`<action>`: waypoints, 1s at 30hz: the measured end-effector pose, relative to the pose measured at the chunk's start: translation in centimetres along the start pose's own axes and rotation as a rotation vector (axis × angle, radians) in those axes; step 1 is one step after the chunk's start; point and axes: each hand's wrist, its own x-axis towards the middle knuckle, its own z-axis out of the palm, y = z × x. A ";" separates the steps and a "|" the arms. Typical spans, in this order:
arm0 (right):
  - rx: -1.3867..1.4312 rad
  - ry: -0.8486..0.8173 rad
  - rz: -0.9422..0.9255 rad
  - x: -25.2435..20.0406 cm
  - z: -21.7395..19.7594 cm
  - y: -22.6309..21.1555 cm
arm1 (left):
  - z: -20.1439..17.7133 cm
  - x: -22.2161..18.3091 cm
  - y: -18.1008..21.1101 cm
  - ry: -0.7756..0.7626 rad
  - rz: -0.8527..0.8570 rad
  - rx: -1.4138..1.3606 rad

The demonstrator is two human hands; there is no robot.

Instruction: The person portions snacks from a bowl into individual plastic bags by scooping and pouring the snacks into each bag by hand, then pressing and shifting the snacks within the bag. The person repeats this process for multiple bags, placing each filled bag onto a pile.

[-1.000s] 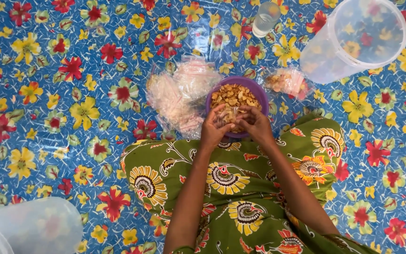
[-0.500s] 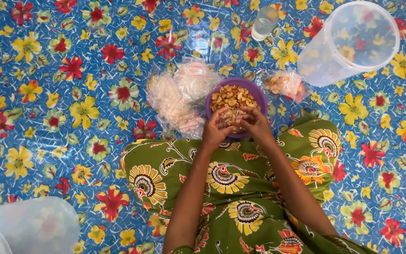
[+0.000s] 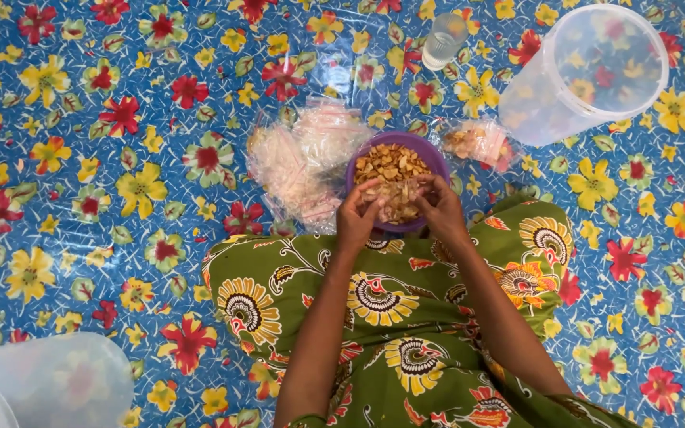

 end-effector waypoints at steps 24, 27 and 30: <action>-0.128 -0.183 -0.043 -1.4 0.0 -2.8 | -0.2 1.1 -2.2 -0.026 -0.058 -0.012; -0.160 -0.187 -0.056 -1.0 0.0 -2.3 | -0.3 1.1 -2.2 -0.027 -0.060 0.003; -0.194 -0.190 -0.070 -0.9 -0.2 -1.9 | -0.3 1.2 -2.2 -0.029 -0.062 0.016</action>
